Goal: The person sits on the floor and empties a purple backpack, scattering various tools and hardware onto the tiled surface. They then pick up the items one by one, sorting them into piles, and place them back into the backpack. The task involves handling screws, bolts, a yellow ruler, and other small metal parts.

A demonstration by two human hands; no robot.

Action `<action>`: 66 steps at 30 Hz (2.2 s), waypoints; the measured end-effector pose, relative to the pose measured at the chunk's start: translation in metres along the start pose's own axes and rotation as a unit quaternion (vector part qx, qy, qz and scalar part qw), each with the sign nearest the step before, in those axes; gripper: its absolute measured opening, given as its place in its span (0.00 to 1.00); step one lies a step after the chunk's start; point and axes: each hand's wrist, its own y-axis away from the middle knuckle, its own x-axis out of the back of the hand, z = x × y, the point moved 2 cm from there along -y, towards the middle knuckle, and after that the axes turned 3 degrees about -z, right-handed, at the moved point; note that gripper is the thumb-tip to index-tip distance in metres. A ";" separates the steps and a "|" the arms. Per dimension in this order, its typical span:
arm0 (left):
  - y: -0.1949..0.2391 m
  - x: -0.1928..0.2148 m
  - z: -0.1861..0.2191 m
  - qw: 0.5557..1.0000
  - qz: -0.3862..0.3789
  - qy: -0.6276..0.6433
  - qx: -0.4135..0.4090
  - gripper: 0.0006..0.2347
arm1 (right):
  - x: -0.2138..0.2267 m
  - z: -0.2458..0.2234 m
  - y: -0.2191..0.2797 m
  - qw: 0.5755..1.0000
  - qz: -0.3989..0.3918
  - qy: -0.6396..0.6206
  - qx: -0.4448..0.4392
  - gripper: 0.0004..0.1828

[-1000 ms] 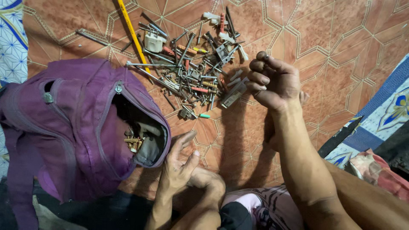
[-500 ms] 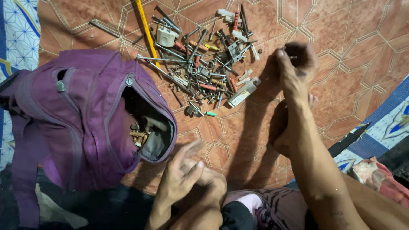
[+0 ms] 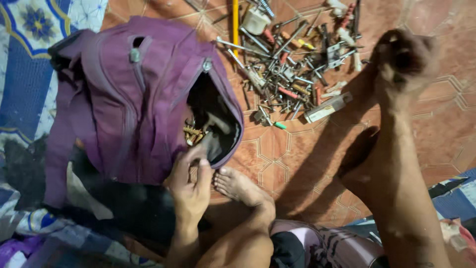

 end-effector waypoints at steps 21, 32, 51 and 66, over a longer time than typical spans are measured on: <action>-0.030 -0.012 -0.004 0.988 -0.059 -0.136 0.033 0.23 | -0.095 -0.204 0.027 0.982 -0.176 -0.050 -0.038 0.14; -0.036 -0.031 0.000 0.974 -0.076 -0.214 -0.022 0.25 | -0.081 -0.251 0.050 0.965 -0.135 -0.217 0.059 0.15; -0.008 -0.043 -0.005 0.927 -0.144 -0.331 -0.103 0.27 | -0.088 -0.257 0.043 0.929 -0.304 -0.157 0.143 0.24; 0.004 -0.040 -0.005 0.929 -0.173 -0.314 -0.093 0.26 | -0.083 -0.253 0.045 0.863 -0.463 0.031 0.200 0.33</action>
